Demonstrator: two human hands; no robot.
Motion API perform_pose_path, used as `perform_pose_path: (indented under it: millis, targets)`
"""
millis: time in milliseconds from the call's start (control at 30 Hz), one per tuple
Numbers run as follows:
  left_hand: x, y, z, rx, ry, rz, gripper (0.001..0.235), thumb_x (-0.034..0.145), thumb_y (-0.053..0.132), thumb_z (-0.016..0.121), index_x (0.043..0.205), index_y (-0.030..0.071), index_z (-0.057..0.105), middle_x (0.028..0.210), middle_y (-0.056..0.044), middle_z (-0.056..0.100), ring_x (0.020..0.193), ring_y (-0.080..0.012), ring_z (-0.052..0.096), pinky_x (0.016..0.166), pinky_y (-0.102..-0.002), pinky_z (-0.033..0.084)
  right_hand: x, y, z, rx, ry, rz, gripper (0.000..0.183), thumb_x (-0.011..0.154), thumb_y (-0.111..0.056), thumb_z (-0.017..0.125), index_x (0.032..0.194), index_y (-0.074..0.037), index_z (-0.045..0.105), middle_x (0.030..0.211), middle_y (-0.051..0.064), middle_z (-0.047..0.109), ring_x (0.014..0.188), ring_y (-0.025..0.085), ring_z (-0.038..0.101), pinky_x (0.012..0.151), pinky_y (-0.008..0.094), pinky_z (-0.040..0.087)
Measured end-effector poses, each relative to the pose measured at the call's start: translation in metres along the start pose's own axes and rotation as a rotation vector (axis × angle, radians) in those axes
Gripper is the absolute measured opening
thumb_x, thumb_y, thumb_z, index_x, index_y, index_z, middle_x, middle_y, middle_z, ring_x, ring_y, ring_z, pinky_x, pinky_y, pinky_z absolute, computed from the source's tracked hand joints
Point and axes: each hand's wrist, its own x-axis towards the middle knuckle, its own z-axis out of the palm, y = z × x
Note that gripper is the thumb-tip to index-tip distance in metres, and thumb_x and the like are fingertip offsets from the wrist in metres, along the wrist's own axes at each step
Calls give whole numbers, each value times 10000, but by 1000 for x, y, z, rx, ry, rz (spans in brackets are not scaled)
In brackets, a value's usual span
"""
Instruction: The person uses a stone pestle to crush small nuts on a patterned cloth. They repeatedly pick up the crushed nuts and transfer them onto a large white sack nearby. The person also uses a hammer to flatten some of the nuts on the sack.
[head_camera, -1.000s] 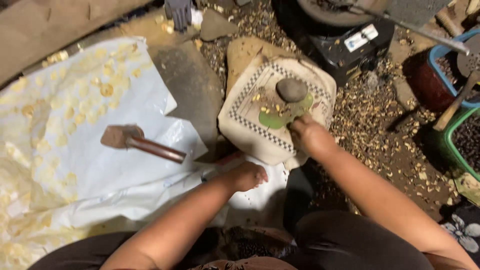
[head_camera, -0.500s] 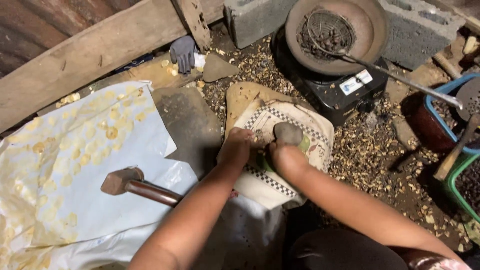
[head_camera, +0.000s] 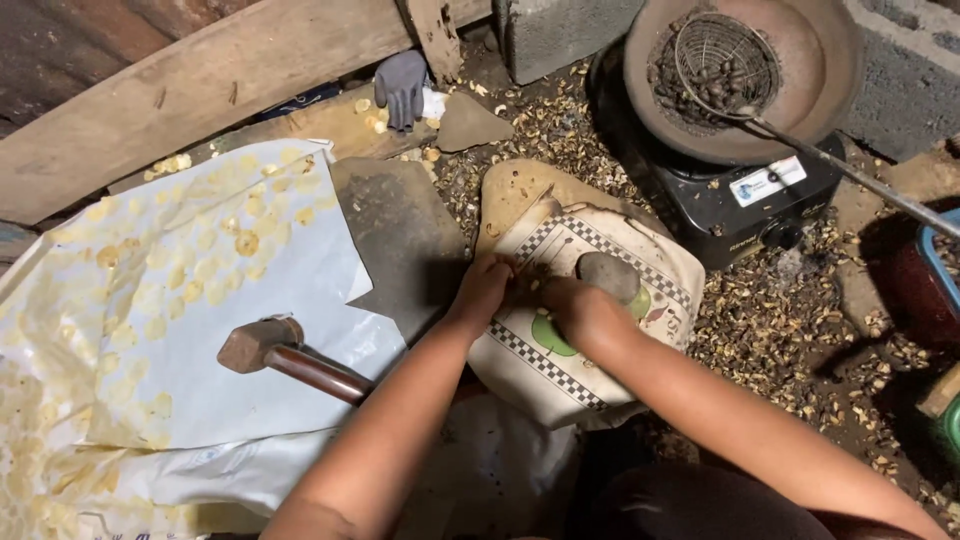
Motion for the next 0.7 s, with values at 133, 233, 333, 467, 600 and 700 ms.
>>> perform_pose_path:
  millis: [133,233,333,467,600,700]
  targets:
    - [-26,86,21,169,-86,128,216,845,138,631,994,40,753,970,-181,736,926,-337,705,854,-411,562,0,30,38,-13,23,-121,233,928,-126,578,1119,-52,690,1112,249,697,857,436,693,728,494,563]
    - [-37,105,31,762,-67,425,133,825,164,692,905,75,750,919,-162,745,911,-353,700,868,-458,527,-7,32,43,-135,55,-241,272,901,-106,565,1136,-48,691,1203,254,664,884,430,693,744,488,571]
    - [-34,90,32,956,-72,505,81,821,126,664,852,77,720,906,-172,732,923,-379,680,887,-497,500,-10,26,35,-228,-20,-206,324,879,-83,548,1166,-74,700,1229,266,632,903,429,692,770,482,578]
    - [-29,52,31,677,-81,388,103,858,90,642,915,71,726,909,-152,735,907,-337,685,842,-457,535,-9,23,19,-163,-142,-21,315,881,-56,592,1177,-76,699,1127,252,665,894,410,692,792,466,574]
    - [-47,64,26,-380,-10,-274,161,943,135,591,1025,76,716,912,-54,735,820,-193,711,723,-341,612,3,15,-22,183,-318,394,217,854,-72,677,1064,-122,704,977,171,760,887,304,738,817,402,592]
    - [-59,51,32,-471,16,-417,196,962,205,589,1080,107,711,948,-19,720,773,-141,686,680,-321,603,-1,37,-26,249,-237,395,179,854,-98,692,1031,-119,706,943,150,782,881,278,752,830,386,592]
